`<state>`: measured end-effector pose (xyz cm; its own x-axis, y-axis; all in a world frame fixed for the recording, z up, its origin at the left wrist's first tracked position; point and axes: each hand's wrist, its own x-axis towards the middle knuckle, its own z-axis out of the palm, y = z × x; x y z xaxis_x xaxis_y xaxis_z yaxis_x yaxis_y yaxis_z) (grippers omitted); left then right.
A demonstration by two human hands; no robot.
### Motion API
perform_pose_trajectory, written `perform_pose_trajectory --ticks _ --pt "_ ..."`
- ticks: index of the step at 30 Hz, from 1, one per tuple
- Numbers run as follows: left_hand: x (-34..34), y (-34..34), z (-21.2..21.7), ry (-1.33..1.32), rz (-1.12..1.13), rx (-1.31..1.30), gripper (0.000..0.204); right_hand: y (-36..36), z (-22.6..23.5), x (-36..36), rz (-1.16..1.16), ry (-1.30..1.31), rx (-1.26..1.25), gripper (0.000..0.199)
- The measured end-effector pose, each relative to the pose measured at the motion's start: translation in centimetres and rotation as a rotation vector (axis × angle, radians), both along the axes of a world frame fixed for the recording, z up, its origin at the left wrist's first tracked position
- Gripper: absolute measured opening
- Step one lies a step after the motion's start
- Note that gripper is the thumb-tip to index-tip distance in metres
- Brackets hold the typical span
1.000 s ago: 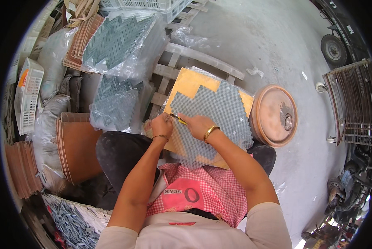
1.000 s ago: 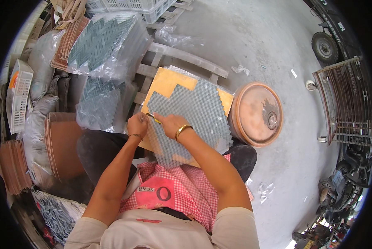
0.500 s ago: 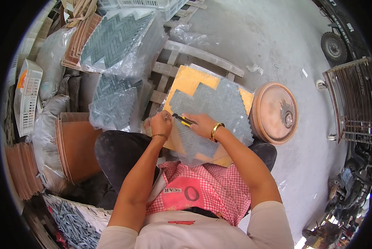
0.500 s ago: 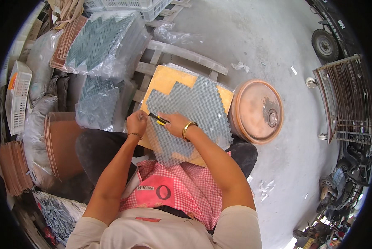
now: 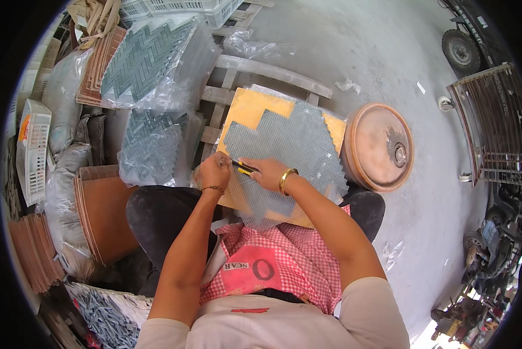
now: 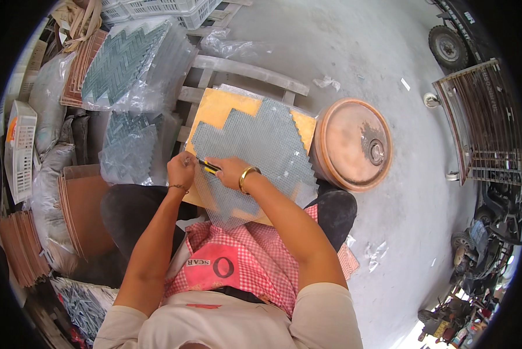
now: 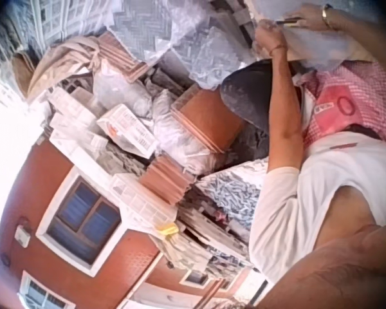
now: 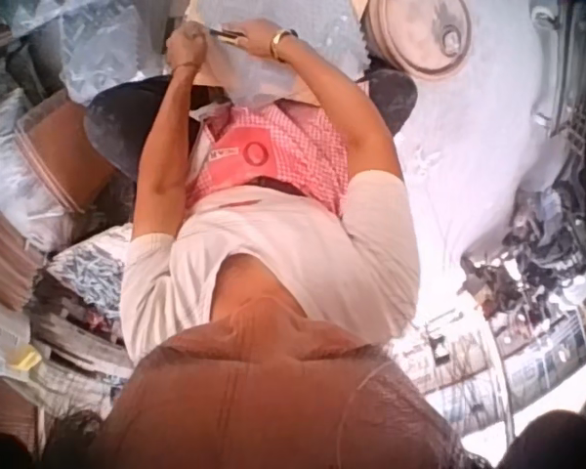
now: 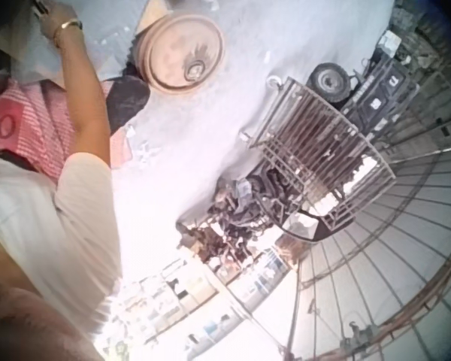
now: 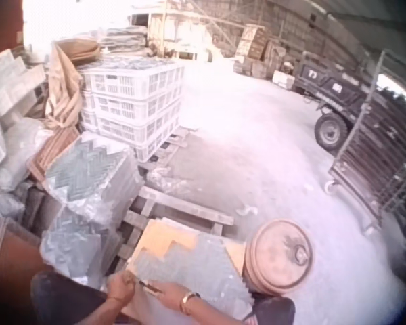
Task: The person sits on the floor and uses a utility knife to cut a gray interlocking tile sheet placed on a wooden board. They score the tile along a straight line, snap it, and then place the cut piece aside before repeating the process on another tile.
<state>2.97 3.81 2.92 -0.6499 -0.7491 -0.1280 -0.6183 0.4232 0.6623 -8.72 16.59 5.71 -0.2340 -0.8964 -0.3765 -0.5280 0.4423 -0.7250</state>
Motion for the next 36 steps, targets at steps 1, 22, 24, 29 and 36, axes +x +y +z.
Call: perform_pose_trajectory --ticks 1,22,24,29,36 --pt "0.0 0.1 -0.2 -0.016 0.004 -0.001 0.008 0.1 -0.1 -0.1 0.014 0.006 0.034 0.046" --pt "0.4 -0.2 -0.5 -0.014 0.019 0.016 0.006 0.9 1.1 -0.6 0.022 -0.156 0.127 0.047" --pt "0.1 0.0 -0.3 0.024 -0.029 0.001 0.006 0.5 0.8 -0.3 -0.041 -0.245 0.101 0.049" --pt "0.9 -0.7 -0.5 0.036 0.078 0.208 0.007 2.4 1.6 -0.3 -0.047 -0.337 0.138 0.049" --pt "1.9 0.2 -0.7 -0.134 0.088 0.307 0.022 5.9 -0.4 -0.6 -0.399 -0.839 -0.028 0.051"
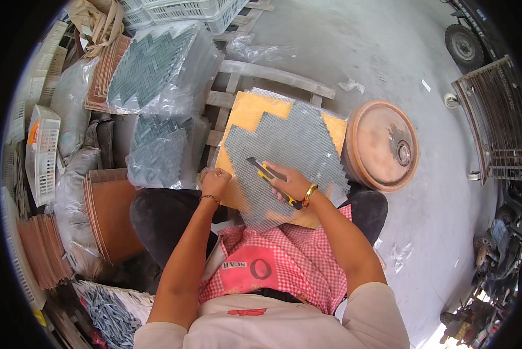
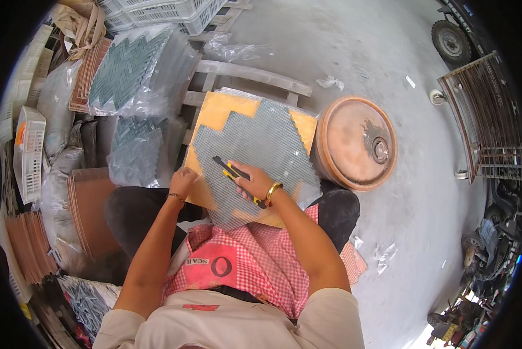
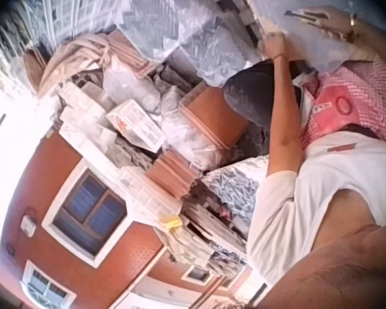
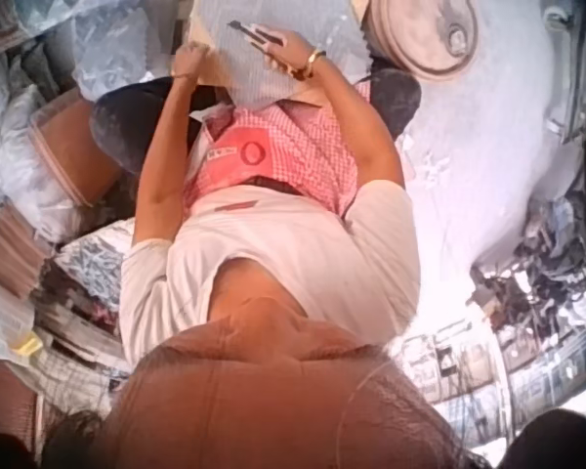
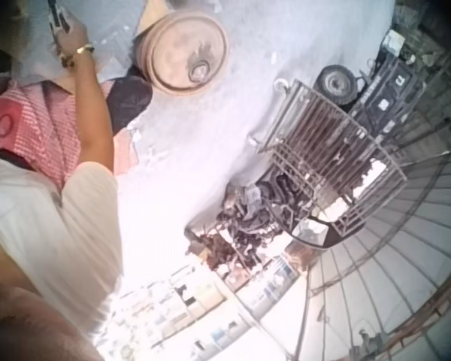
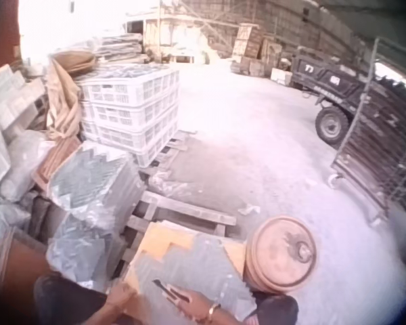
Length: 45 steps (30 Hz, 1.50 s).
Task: The person sits on the floor and uses a utility knife to cut a gray interlocking tile sheet placed on a wooden board. They score the tile along a straight line, snap it, and then place the cut piece aside before repeating the process on another tile.
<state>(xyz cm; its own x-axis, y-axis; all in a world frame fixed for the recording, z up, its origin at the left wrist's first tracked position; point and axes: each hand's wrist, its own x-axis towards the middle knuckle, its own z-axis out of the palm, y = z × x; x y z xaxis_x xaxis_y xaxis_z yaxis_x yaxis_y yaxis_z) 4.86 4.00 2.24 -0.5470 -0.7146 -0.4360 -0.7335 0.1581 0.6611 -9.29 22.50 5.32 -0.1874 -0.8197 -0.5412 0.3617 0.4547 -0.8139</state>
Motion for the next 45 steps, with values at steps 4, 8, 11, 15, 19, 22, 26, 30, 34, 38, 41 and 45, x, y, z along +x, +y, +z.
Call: perform_pose_trajectory --ticks 4,8,11,15,19,22,26,30,34,38,41,45 --pt "0.1 1.2 1.0 -0.094 -0.177 -0.236 0.030 -0.5 -0.2 -0.1 0.003 0.102 -0.067 0.051" --pt "0.3 1.5 0.1 -0.209 -0.271 -0.328 0.028 -1.4 0.3 0.0 0.120 0.312 -0.019 0.051" --pt "0.6 2.1 0.2 -0.144 -0.273 -0.423 0.025 -3.0 -0.3 0.6 0.294 0.705 -0.080 0.050" --pt "0.7 2.5 0.3 -0.082 -0.201 -0.392 0.017 -4.2 0.5 1.0 0.436 0.823 -0.015 0.047" --pt "-0.2 1.0 -0.1 0.081 -0.122 -0.455 0.012 -5.0 0.1 0.5 0.441 0.846 -0.027 0.048" --pt "-2.5 -1.1 1.7 0.079 -0.086 -0.453 0.010 -6.3 2.4 -0.2 0.418 0.792 0.081 0.048" --pt "-3.4 -2.9 1.2 0.016 -0.198 -0.496 0.013 -7.9 1.2 -0.4 0.347 0.926 0.031 0.046" --pt "-3.2 -2.7 0.4 0.060 -0.170 -0.505 0.013 -9.0 0.4 0.5 0.352 0.941 0.102 0.045" --pt "-3.2 -2.2 0.3 0.070 -0.069 -0.499 0.011 -9.4 2.3 1.1 0.388 0.945 0.173 0.049" --pt "-3.1 -2.3 -0.3 0.158 -0.027 -0.452 0.012 -9.6 2.5 1.6 0.373 0.933 0.224 0.051" --pt "-2.8 -2.3 -0.1 0.187 -0.027 -0.436 0.011 -8.9 2.8 2.0 0.374 0.931 0.254 0.050" --pt "-2.7 -2.2 -0.4 0.243 -0.023 -0.459 0.011 -7.5 1.5 1.9 0.283 0.867 0.215 0.047"
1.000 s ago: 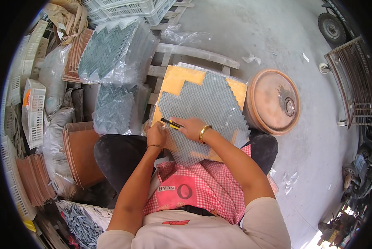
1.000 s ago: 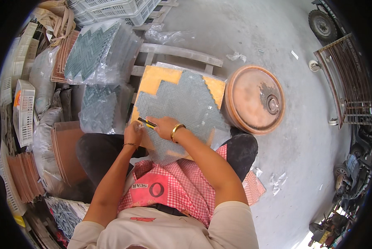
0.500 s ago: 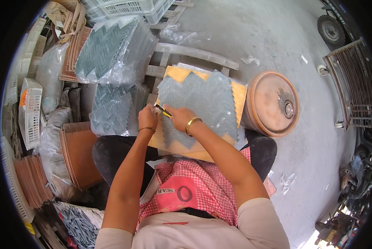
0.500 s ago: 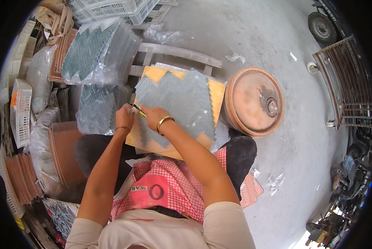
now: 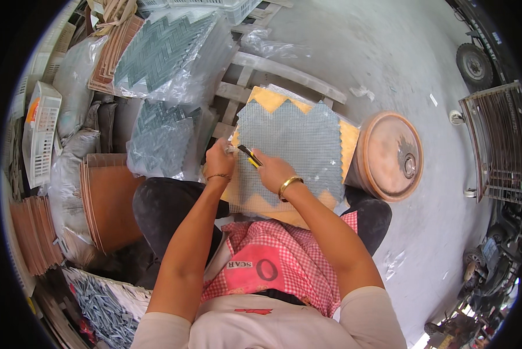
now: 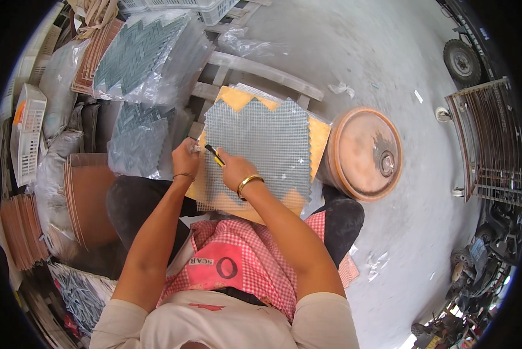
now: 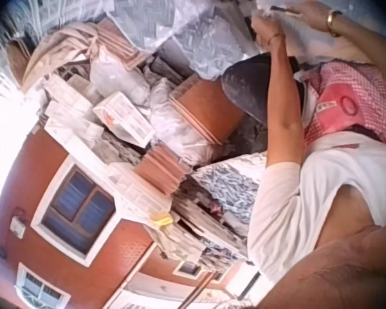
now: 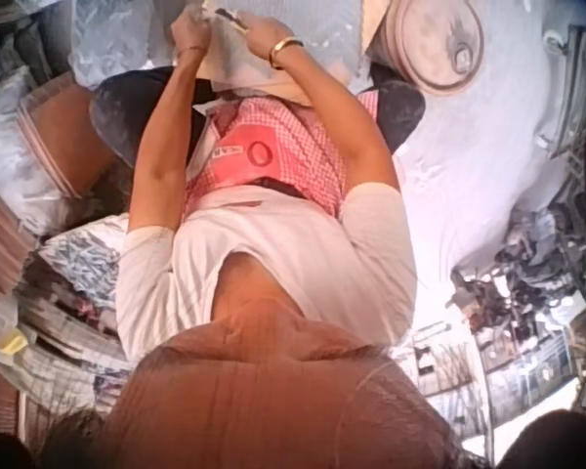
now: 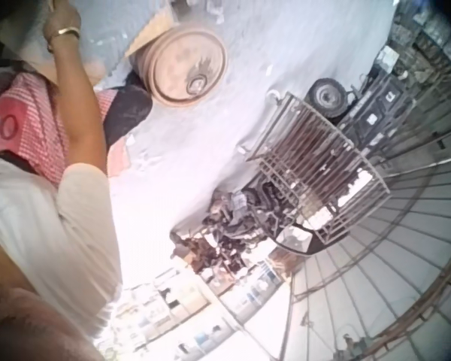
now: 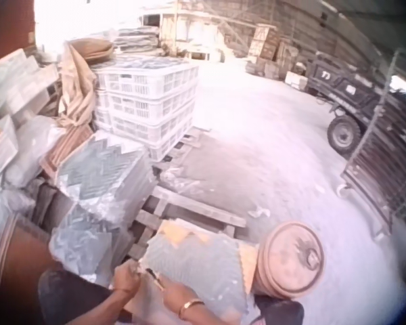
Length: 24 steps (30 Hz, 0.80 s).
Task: The person sits on the floor and uses a utility knife to cut a gray interlocking tile sheet placed on a wooden board. They score the tile along a straight line, snap it, and then place the cut piece aside before repeating the process on another tile.
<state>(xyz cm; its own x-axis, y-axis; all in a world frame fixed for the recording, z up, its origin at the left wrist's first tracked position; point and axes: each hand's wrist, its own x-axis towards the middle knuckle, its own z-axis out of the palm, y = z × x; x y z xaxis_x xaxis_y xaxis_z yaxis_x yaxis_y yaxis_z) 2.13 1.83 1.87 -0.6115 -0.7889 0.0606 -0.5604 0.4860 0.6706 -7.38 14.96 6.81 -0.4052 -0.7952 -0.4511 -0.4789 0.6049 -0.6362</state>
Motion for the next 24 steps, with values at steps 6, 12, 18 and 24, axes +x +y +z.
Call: perform_pose_trajectory --ticks 6,12,18,24 --pt "0.1 0.0 0.7 0.011 -0.027 0.008 0.013 -0.5 0.0 -0.9 -0.194 -0.530 -0.043 0.049" --pt "0.1 0.0 0.9 -0.002 -0.036 0.013 0.013 0.5 -0.7 -0.9 -0.192 -0.592 -0.067 0.047" --pt "0.0 -0.5 1.0 0.040 -0.021 0.016 0.011 -1.1 -1.1 -0.9 0.026 -0.111 -0.133 0.045" --pt "0.1 -0.3 1.2 0.016 -0.062 -0.048 0.010 -0.2 1.8 -0.8 0.073 -0.151 0.047 0.046"
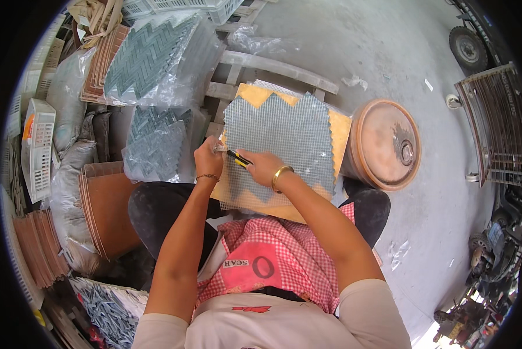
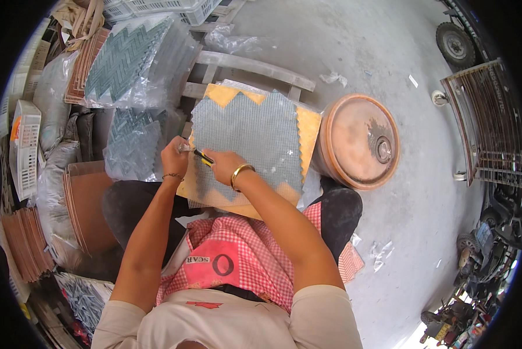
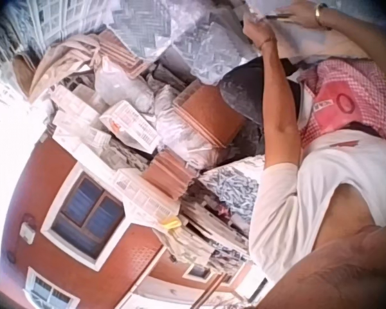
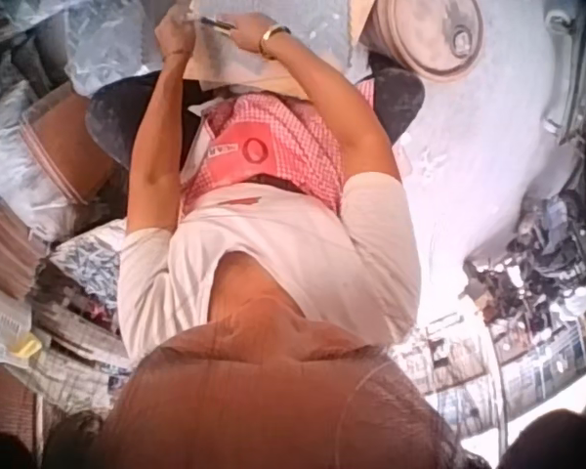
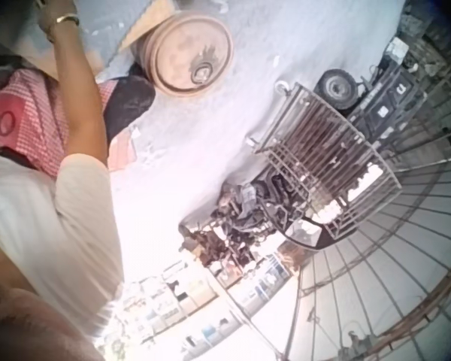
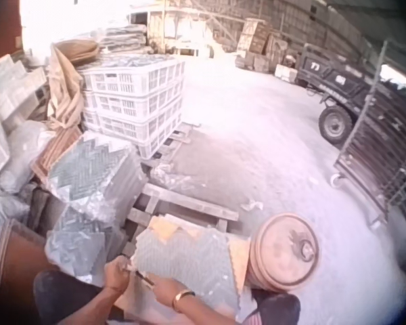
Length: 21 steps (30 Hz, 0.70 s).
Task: The person sits on the floor and uses a utility knife to cut a gray interlocking tile sheet placed on a wooden board. They score the tile along a straight line, snap it, and then place the cut piece aside before repeating the process on another tile.
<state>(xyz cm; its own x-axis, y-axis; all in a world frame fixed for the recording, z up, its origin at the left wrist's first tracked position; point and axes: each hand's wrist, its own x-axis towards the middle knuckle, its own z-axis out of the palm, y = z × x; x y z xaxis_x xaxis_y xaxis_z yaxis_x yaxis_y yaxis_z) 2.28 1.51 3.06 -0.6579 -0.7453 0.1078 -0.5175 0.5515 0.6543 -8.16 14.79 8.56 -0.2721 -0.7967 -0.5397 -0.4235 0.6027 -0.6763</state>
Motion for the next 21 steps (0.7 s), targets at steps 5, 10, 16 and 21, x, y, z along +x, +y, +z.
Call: perform_pose_trajectory --ticks 5,10,16,21 --pt "-0.1 -0.4 0.0 0.055 0.085 0.112 0.008 -0.8 -0.8 0.5 -0.058 0.055 -0.046 0.046" --pt "0.2 -0.2 0.8 -0.018 0.134 0.268 0.012 1.1 -2.8 1.4 -0.136 -0.004 -0.115 0.047" --pt "0.0 -0.6 0.7 -0.200 0.030 0.266 0.021 1.3 -3.6 1.8 -0.118 0.061 -0.162 0.047" --pt "0.8 -0.9 0.2 -0.498 -0.120 0.006 0.020 1.1 -3.5 1.8 -0.123 0.017 -0.141 0.047"
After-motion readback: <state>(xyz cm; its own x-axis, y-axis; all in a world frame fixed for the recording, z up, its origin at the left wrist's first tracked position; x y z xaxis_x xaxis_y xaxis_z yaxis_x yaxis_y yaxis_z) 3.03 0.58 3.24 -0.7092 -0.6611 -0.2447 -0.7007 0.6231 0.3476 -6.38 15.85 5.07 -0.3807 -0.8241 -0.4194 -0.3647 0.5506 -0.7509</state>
